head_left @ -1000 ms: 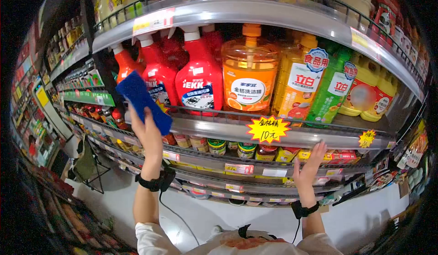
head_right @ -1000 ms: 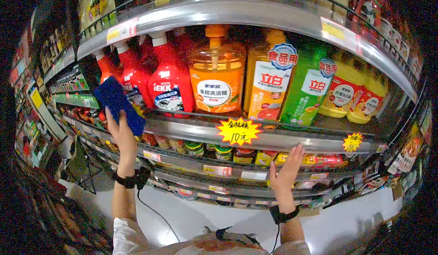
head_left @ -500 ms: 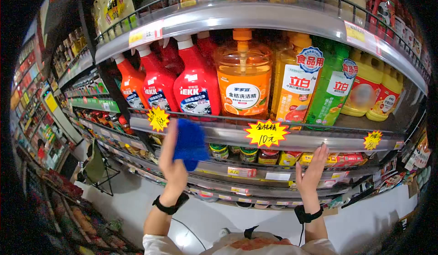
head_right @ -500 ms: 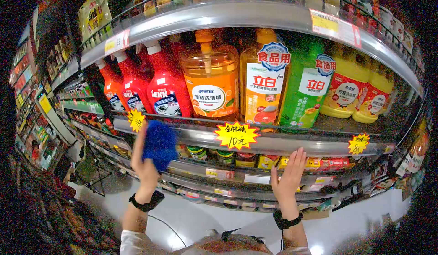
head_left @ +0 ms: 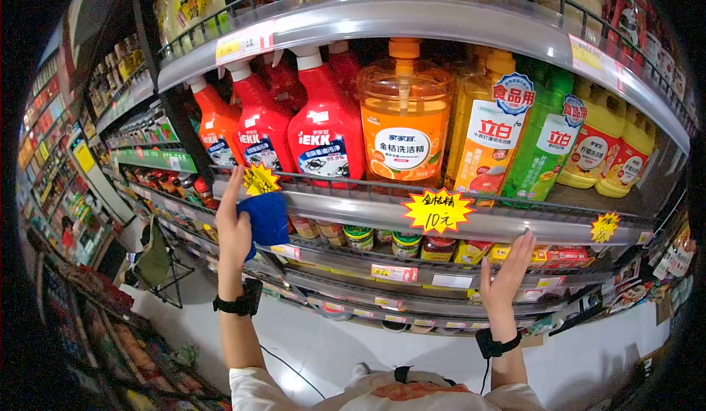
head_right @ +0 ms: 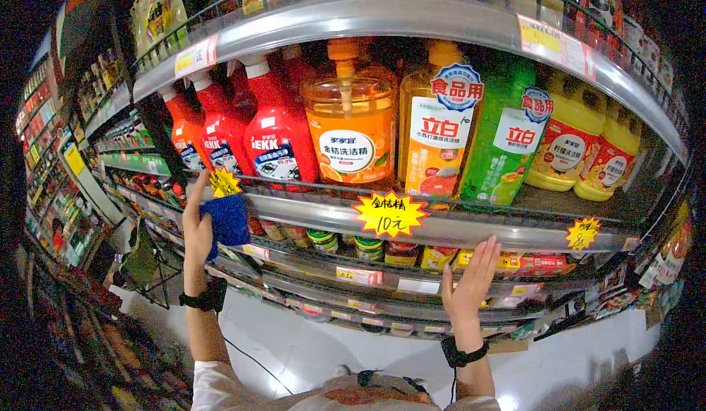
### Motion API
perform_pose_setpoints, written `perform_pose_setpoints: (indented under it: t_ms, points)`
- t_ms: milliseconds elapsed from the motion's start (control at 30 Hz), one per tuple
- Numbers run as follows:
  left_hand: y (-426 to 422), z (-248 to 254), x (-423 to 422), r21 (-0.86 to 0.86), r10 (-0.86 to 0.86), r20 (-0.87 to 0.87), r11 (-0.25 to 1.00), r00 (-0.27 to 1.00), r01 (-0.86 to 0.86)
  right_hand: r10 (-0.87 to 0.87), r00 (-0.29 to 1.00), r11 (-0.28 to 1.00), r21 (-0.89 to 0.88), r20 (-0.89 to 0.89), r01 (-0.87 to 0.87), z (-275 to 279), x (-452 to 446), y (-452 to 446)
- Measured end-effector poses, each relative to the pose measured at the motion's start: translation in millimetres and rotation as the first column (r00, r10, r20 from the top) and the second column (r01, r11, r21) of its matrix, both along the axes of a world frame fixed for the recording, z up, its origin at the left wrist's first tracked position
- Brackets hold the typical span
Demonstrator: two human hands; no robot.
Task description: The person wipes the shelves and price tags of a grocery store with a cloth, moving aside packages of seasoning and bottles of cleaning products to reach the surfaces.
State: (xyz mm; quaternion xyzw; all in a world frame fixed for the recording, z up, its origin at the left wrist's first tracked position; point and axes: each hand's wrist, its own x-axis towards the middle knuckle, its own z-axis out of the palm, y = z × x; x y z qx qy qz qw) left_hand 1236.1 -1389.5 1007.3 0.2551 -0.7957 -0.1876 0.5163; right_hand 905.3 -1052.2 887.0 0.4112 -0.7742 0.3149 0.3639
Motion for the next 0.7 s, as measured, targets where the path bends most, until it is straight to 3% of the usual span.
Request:
perform_pose_setpoints:
  t_ms: [33, 200, 367, 567, 667, 700]
  points:
    - [2, 0, -3, -0.044, 0.007, 0.088, 0.999, 0.996, -0.003, -0.002, 1.0, 1.0, 0.001, 0.001, 0.002, 0, 1, 0]
    - [12, 3, -8, -0.031, -0.019, 0.099, 0.999, 0.995, 0.022, 0.002, 1.0, 1.0, -0.009, 0.009, -0.002, 3, 4, 1]
    - [20, 2, -10, -0.177, 0.037, 0.231, 0.984, 0.972, 0.005, -0.005, 1.0, 1.0, -0.007, 0.009, 0.005, 1, 4, 0]
    - [28, 13, -10, -0.151, 0.015, 0.299, 0.988, 0.954, 0.032, -0.003, 1.0, 1.0, -0.014, 0.008, 0.003, 0, 4, 0]
    - [35, 19, -12, -0.172, -0.008, 0.217, 0.984, 0.976, 0.046, -0.007, 1.0, 1.0, -0.013, 0.002, 0.007, -2, 3, 0]
    - [35, 23, -12, -0.199, -0.087, 0.118, 0.974, 0.989, 0.11, -0.007, 1.0, 1.0, -0.011, -0.003, 0.007, -2, 2, 0]
